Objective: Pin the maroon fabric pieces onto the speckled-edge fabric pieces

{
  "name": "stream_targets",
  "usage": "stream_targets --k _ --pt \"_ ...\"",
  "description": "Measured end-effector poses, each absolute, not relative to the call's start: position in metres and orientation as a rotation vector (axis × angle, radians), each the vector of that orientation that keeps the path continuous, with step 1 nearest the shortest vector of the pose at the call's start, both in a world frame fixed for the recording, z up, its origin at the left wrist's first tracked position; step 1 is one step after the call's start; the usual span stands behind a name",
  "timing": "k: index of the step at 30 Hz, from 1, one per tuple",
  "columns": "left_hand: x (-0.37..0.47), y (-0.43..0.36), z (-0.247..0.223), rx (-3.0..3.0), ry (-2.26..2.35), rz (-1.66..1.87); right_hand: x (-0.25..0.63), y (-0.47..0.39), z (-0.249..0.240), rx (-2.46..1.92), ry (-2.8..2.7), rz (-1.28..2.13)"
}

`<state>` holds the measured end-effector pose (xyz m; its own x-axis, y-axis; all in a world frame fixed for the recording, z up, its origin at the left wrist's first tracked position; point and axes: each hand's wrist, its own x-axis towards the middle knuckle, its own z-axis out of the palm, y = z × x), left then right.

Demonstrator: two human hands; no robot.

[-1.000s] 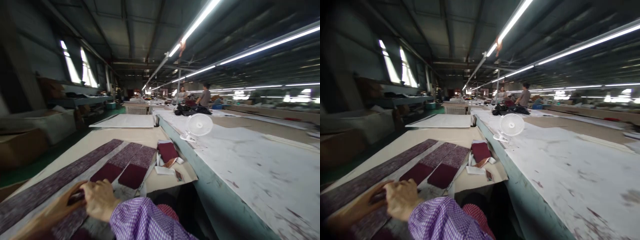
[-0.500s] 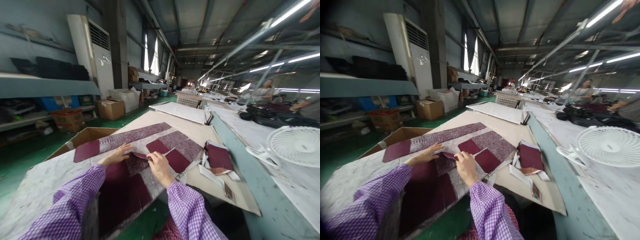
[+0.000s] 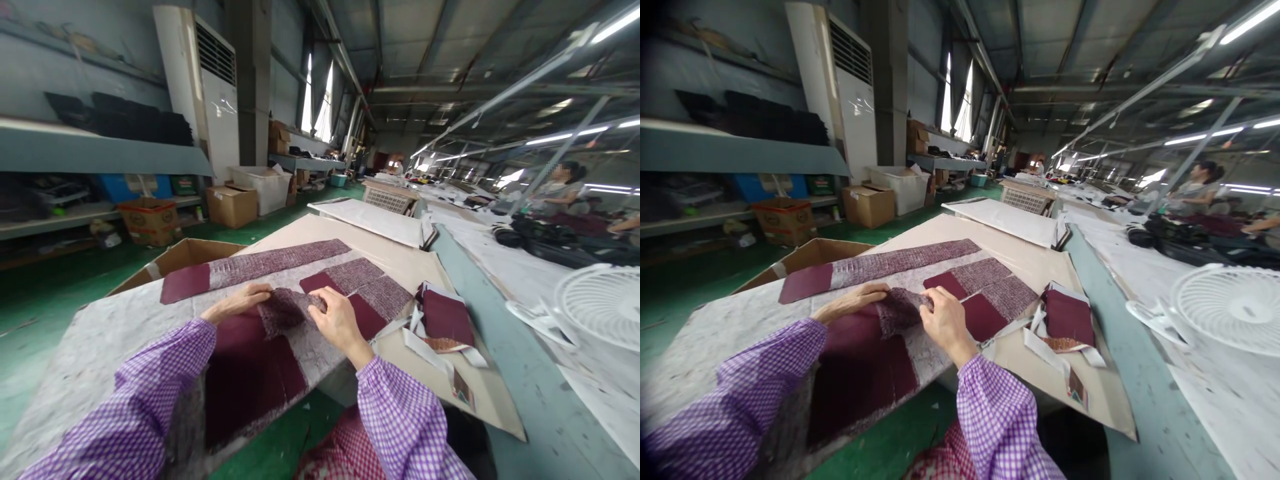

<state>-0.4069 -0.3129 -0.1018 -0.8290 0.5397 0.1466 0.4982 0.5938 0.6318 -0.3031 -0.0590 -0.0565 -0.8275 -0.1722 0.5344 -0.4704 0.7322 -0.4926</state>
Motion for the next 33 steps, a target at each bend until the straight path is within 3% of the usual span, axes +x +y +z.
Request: stream_targets --k 3,8,13,23,33 --pt "-0.415 -0.335 -0.105 0.929 2.635 1.068 -0.307 -0.053 -0.06 0.441 -2.449 0.946" --pt "-0.432 -0.351 -0.134 0.959 2.846 0.786 -0.305 -0.052 -0.067 0.467 -2.452 0.965" --pt "-0.433 -0.344 -0.154 0.94 2.976 0.811 -0.297 -0.054 -0.066 0.498 -2.47 0.953" --pt "-0.399 -0.34 -0.136 0.799 3.009 0.806 -0.284 -0.057 -0.058 0.557 -2.533 0.8" --pt "-0.383 -0.339 -0.133 0.686 3.06 1.099 -0.266 -0.063 -0.026 0.669 -2.481 0.876"
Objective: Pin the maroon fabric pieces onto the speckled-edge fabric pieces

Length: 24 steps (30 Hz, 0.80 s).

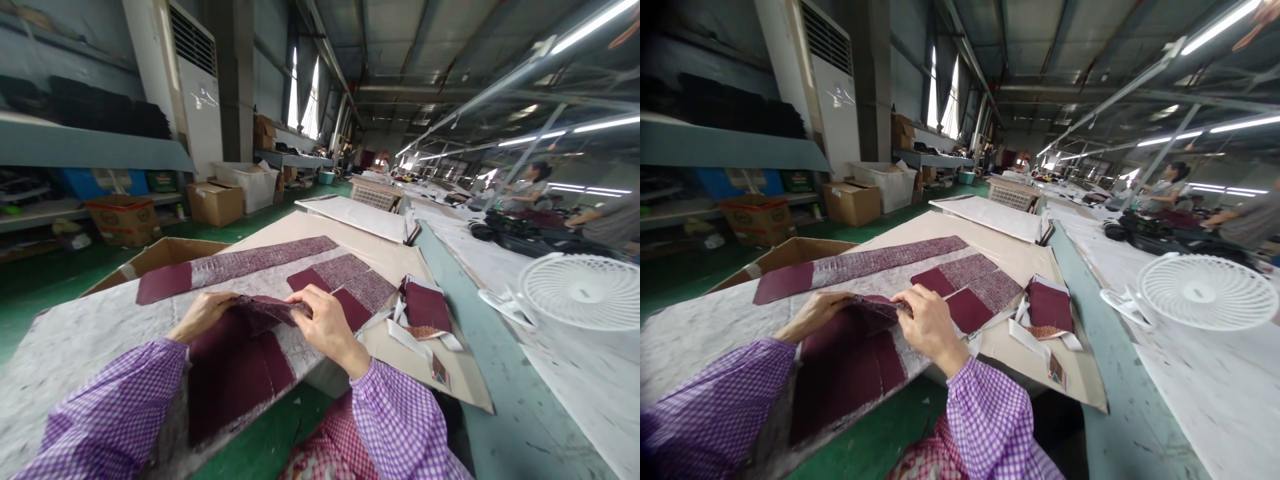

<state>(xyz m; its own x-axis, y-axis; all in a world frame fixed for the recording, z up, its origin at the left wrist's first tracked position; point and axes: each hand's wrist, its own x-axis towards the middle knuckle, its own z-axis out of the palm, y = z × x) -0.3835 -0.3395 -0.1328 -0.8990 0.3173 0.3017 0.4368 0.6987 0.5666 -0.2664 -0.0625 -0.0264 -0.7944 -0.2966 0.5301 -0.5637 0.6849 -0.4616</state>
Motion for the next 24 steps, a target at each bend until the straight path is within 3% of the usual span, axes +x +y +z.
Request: stream_targets --k 12,19,24 --pt "-0.367 -0.339 -0.129 -0.582 -2.639 -0.911 -0.253 -0.07 -0.016 0.813 -2.46 0.869" --pt "-0.356 -0.34 -0.099 -0.822 -2.71 -0.562 -0.244 -0.073 -0.012 0.898 -2.465 0.869" --pt "-0.338 -0.344 -0.08 -0.776 -2.639 -0.637 -0.237 -0.071 -0.011 0.918 -2.431 0.867"
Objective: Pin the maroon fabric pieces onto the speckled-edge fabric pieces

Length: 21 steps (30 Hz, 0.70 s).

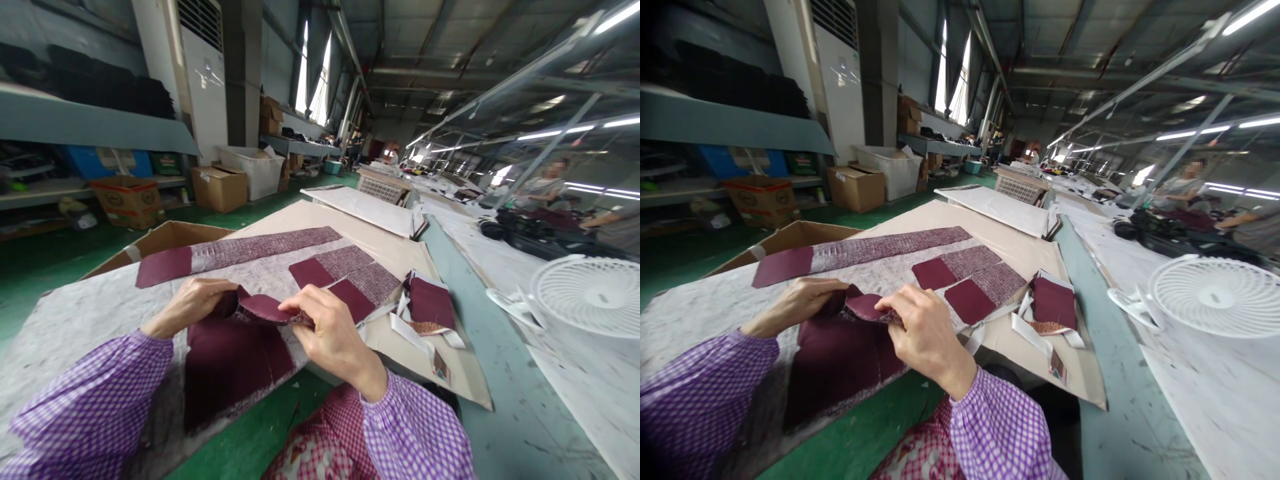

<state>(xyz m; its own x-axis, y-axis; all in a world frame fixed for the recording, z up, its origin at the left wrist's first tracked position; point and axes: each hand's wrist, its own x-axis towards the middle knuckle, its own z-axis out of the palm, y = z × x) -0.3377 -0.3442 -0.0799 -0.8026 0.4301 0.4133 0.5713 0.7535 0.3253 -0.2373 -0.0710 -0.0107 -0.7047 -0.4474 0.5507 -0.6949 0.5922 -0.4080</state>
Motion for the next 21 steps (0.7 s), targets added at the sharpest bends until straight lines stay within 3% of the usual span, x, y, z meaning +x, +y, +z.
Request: stream_targets --k 3,9,16,21 --pt "-0.327 -0.345 -0.051 -0.664 -2.455 -0.774 -0.234 -0.072 -0.011 0.947 -2.437 0.865" --pt "-0.322 -0.333 0.017 -0.779 -2.429 -0.7 -0.226 -0.062 0.012 0.874 -2.39 0.91" --pt "-0.314 -0.299 0.042 -0.859 -2.439 -0.825 -0.21 -0.01 0.08 0.806 -2.362 0.745" --pt "-0.317 -0.276 0.058 -1.008 -2.349 -0.805 -0.208 0.009 0.096 0.713 -2.356 0.658"
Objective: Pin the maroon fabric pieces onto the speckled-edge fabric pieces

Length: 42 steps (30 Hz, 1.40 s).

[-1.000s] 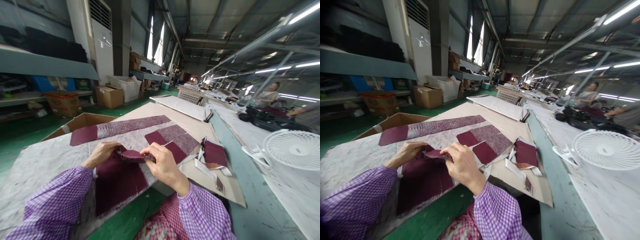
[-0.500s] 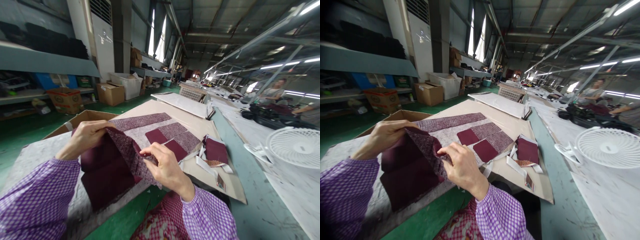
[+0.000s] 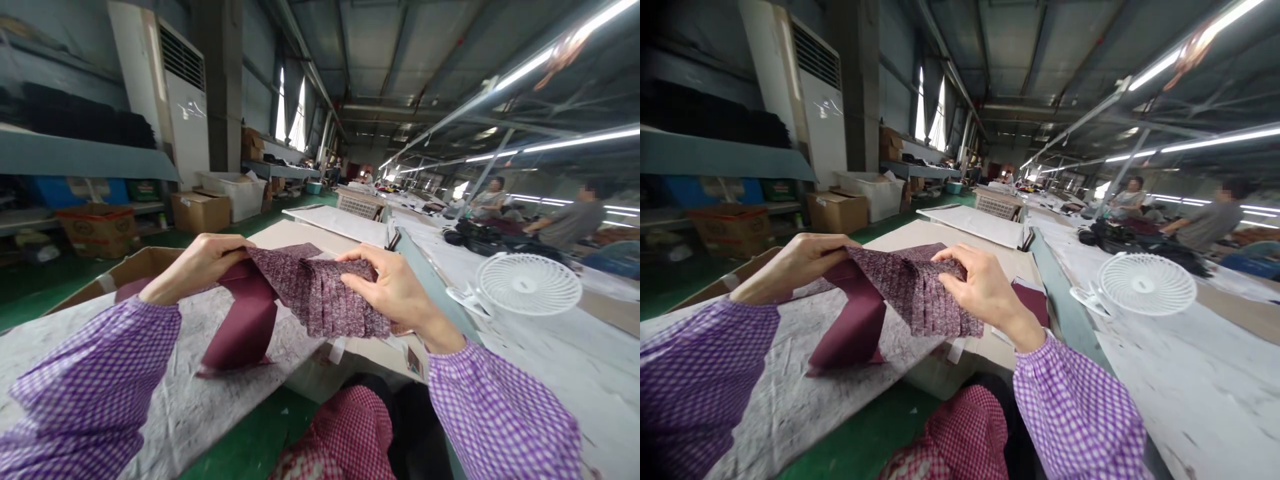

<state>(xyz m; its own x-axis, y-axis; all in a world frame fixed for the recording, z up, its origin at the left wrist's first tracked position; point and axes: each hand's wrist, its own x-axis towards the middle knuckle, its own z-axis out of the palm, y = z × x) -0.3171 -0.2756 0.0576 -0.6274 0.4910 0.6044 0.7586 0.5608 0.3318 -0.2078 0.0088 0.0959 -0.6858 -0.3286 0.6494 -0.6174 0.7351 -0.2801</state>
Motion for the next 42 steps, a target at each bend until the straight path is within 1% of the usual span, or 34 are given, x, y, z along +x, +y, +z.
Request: stream_targets --k 6,12,17,22,26,30,35,42 --pt "-0.327 -0.262 0.074 -1.031 -2.287 -0.699 -0.204 0.019 0.1 0.683 -2.31 0.601" --pt "-0.326 -0.256 0.074 -1.046 -2.405 -0.702 -0.201 0.023 0.094 0.652 -2.36 0.613" --pt "-0.332 -0.264 0.056 -1.135 -2.607 -0.797 -0.212 0.019 0.079 0.632 -2.477 0.663" --pt "-0.351 -0.267 0.014 -1.185 -2.75 -0.778 -0.235 0.01 0.05 0.663 -2.594 0.612" --pt "-0.355 -0.265 -0.012 -1.15 -2.754 -0.804 -0.25 0.008 0.032 0.659 -2.657 0.585" --pt "-0.347 -0.264 -0.012 -1.09 -2.659 -0.864 -0.257 0.009 0.031 0.64 -2.645 0.611" --pt "-0.346 -0.264 -0.006 -1.134 -2.696 -0.804 -0.261 0.008 0.035 0.651 -2.666 0.593" --pt "-0.373 -0.254 -0.024 -1.201 -2.783 -0.772 -0.274 0.012 0.021 0.667 -2.711 0.605"
